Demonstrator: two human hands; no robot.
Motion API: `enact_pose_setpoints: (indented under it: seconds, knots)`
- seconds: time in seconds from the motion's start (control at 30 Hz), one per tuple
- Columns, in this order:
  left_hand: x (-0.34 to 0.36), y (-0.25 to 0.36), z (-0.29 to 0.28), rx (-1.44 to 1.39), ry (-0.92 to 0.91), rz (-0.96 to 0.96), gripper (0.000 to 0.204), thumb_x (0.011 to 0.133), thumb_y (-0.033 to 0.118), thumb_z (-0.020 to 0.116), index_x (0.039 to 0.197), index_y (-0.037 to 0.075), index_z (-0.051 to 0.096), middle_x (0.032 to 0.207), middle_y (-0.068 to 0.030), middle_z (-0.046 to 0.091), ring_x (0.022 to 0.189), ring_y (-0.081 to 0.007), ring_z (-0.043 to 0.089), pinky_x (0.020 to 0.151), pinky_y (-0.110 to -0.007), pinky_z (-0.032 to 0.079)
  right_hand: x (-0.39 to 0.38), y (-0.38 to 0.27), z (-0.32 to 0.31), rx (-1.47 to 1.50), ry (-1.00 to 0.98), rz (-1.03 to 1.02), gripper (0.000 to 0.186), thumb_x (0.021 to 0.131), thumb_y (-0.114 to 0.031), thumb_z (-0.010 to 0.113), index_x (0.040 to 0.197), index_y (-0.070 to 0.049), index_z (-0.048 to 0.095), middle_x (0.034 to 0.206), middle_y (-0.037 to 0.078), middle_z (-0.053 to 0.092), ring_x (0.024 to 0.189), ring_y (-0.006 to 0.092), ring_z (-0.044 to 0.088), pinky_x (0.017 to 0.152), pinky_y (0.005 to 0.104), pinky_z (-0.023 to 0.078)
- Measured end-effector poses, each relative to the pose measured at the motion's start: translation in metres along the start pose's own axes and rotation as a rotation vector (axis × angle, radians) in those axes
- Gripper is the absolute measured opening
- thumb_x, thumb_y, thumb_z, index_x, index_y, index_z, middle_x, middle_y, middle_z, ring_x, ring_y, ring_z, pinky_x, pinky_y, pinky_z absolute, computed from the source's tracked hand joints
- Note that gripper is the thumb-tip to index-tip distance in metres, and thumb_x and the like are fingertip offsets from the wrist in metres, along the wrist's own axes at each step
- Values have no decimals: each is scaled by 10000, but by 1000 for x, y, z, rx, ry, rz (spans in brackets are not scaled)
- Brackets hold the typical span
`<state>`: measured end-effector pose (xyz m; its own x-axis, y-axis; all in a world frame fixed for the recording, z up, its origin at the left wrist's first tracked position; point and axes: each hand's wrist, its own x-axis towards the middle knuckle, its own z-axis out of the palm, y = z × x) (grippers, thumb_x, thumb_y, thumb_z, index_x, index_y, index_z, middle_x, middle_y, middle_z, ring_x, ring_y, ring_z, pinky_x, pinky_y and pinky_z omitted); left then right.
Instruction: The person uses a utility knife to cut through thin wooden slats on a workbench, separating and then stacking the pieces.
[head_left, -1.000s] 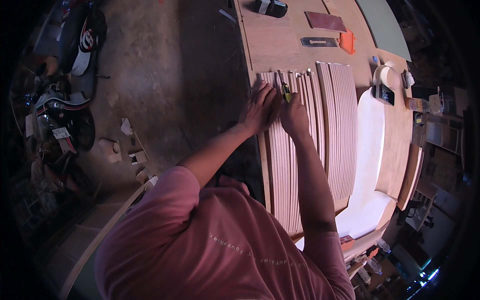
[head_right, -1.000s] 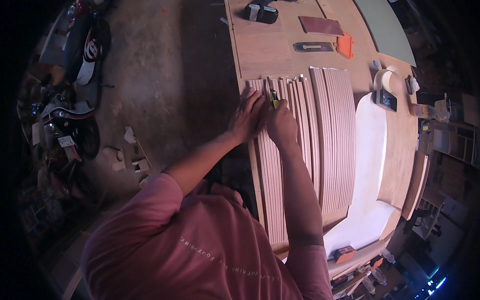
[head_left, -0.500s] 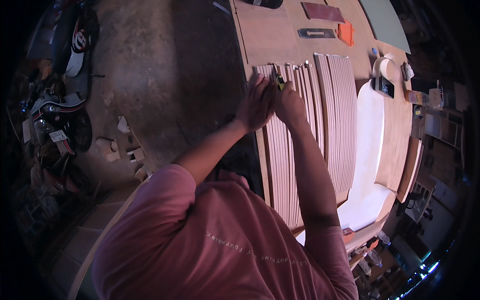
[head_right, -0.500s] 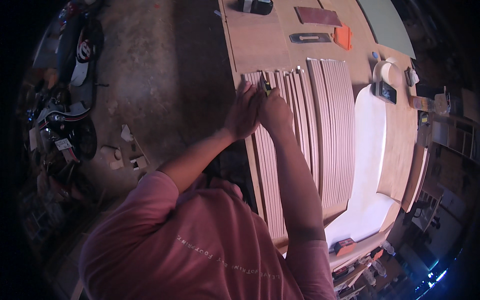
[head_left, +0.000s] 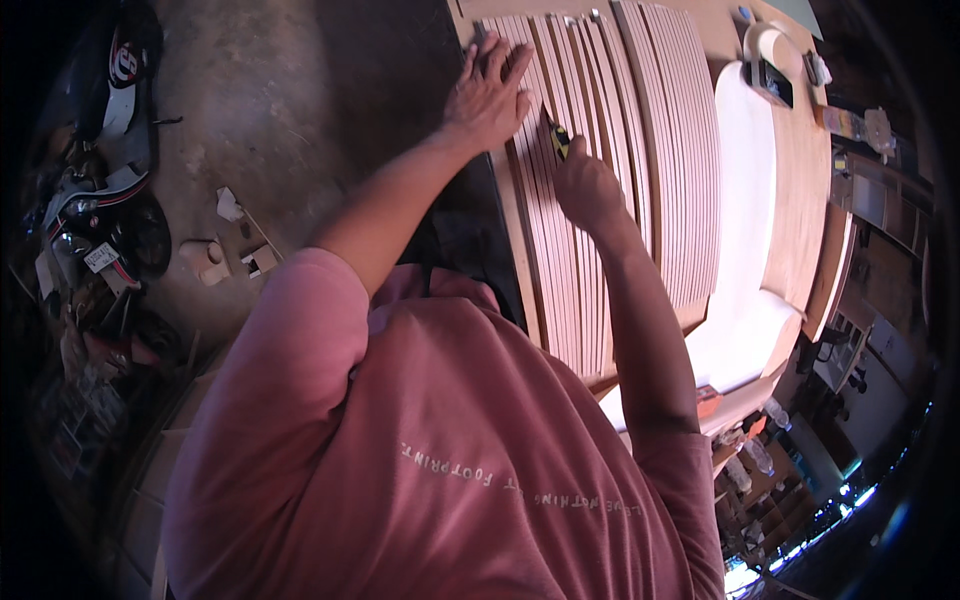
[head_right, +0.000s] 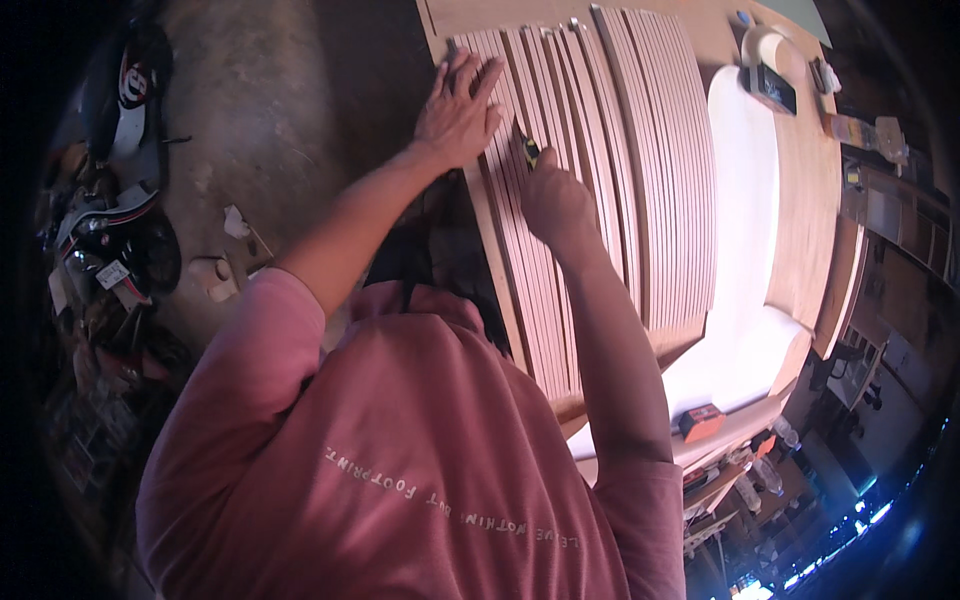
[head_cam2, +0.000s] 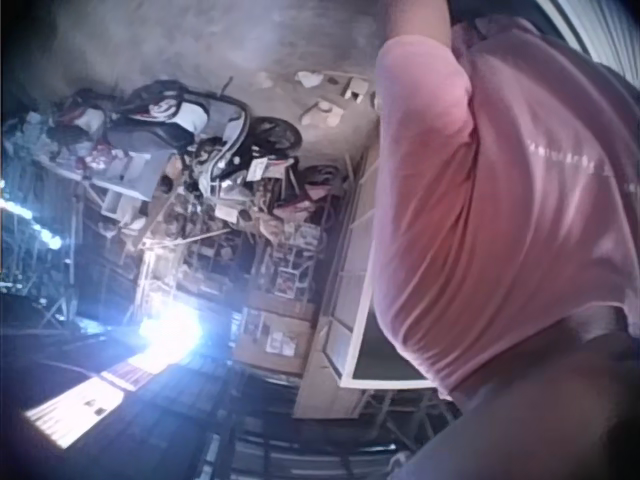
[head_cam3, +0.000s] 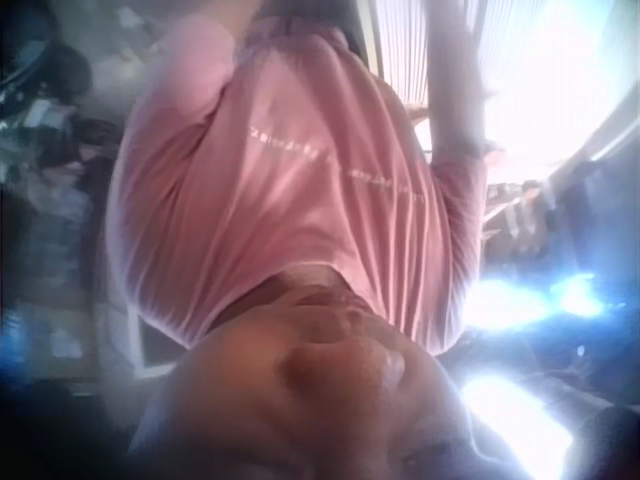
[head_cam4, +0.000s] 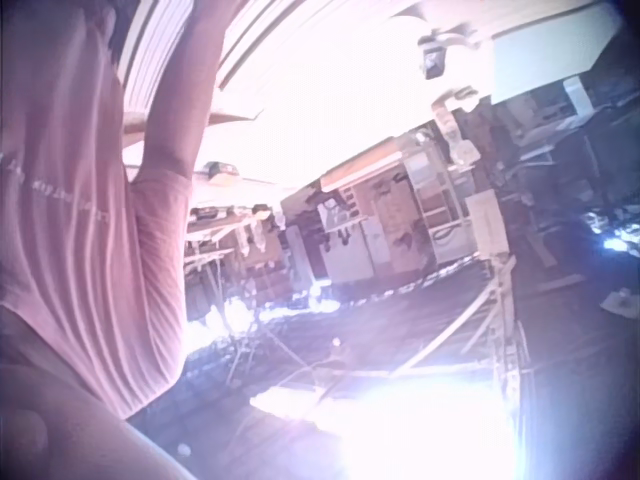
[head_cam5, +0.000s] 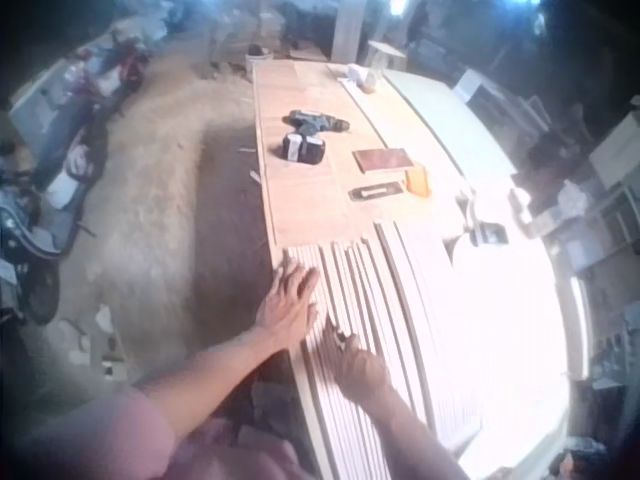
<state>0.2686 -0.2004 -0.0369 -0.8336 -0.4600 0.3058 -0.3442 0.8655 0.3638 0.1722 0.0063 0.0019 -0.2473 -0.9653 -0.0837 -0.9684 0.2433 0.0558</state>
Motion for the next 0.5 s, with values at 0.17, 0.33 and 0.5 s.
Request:
enact_pose_setpoints:
  seconds: [0.17, 0.33, 0.5]
  knots:
    - [5, 7, -16, 203, -119, 72, 624, 1009, 356, 549, 1562, 92, 430, 1481, -334, 404, 1455, -470, 320, 1254, -546, 228, -116, -32, -36, 290, -229, 221, 347, 923, -55, 562, 1160, 189, 495, 693, 182, 616, 561, 307, 660, 516, 404, 551]
    - [4, 4, -10, 155, -71, 126, 624, 983, 297, 560, 1541, 40, 451, 1446, -388, 404, 1440, -492, 316, 1259, -563, 192, -258, -63, -58, 516, -362, 462, 249, 979, -107, 519, 1137, 80, 474, 736, 236, 639, 665, 446, 656, 585, 497, 542]
    - [-1, 6, -4, 152, -86, 133, 633, 988, 261, 558, 1567, 55, 408, 1460, -391, 394, 1445, -509, 307, 1241, -561, 226, -348, -93, -86, 502, -604, 720, 165, 985, -127, 515, 1087, -12, 453, 874, 279, 698, 830, 486, 705, 726, 575, 571]
